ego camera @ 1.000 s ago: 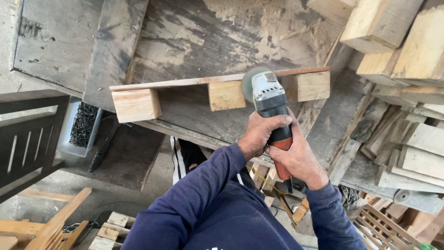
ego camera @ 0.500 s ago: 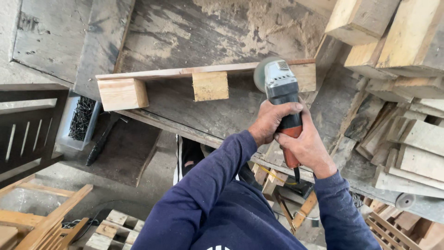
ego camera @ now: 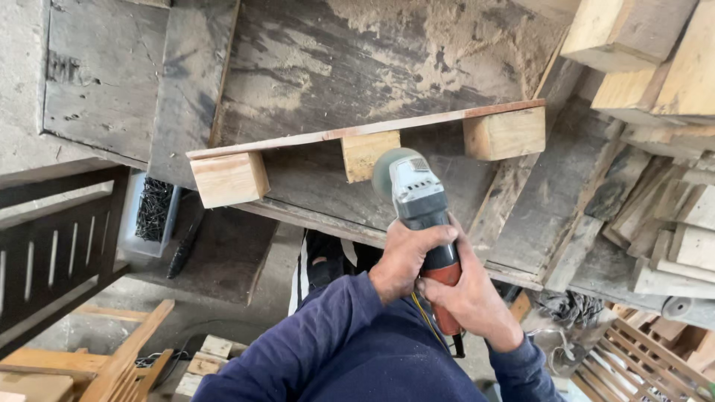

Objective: The person uses an angle grinder with a sanding disc to smooth the surfaces of small wooden blocks arranged on a workbench. They reposition the blocks and continue sanding different sides throughout the clip.

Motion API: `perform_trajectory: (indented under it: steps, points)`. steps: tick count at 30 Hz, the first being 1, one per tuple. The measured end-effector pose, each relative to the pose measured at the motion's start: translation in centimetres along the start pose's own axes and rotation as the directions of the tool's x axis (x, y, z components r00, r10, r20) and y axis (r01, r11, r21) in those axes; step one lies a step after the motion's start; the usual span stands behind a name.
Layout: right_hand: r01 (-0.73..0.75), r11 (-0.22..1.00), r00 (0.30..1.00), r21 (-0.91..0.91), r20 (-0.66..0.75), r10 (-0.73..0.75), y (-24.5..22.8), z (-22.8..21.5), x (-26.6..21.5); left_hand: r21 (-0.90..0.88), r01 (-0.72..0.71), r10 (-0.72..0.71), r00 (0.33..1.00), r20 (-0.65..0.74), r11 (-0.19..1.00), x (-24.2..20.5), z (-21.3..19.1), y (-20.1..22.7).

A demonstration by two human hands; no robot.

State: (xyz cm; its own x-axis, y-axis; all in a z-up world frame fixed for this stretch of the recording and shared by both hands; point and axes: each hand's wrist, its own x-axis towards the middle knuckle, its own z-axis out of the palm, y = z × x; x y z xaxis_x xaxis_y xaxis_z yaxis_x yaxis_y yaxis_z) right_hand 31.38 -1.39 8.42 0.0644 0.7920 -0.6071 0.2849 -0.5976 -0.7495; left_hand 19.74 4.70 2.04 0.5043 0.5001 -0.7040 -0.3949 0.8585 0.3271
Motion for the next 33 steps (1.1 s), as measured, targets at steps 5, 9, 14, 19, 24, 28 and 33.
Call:
perform_trajectory:
  steps: [5, 9, 14, 19, 24, 28, 33]
  points:
    - [-0.189, 0.982, 0.981, 0.020, -0.040, 0.190, -1.7, 1.0, 0.7, 0.015, 0.043, -0.044, 0.998, 0.040, 0.999, 0.4, -1.0, 0.9]
    - [-0.028, 0.998, 0.999, -0.061, -0.039, 0.026, -2.7, 1.5, 1.1, -0.001, 0.049, -0.049, 0.999, 0.022, 0.999, 0.3, -1.3, 1.4]
    - [-0.235, 0.972, 0.971, 0.020, -0.031, 0.236, -2.1, 1.8, 0.5, 0.011, 0.032, -0.033, 0.998, 0.056, 0.999, 0.1, -1.9, 0.5]
    - [-0.153, 0.988, 0.988, 0.026, 0.016, 0.153, -2.4, 1.6, 1.1, -0.011, 0.057, -0.057, 0.998, 0.015, 0.998, 0.0, -1.9, 1.3]
    - [-0.108, 0.994, 0.994, 0.002, 0.023, 0.108, -2.6, 2.0, 1.2, -0.001, 0.001, -0.001, 1.000, 0.012, 1.000, -0.5, -2.0, 1.9]
    - [-0.107, 0.994, 0.992, -0.015, 0.070, 0.108, -3.4, 2.2, 1.7, -0.031, 0.003, -0.003, 1.000, -0.009, 1.000, -0.8, -2.2, 2.6]
    - [-0.251, 0.968, 0.966, -0.011, 0.068, 0.251, -3.8, 2.9, 1.8, -0.022, -0.035, 0.035, 0.999, -0.014, 0.999, -1.3, -2.9, 2.5]
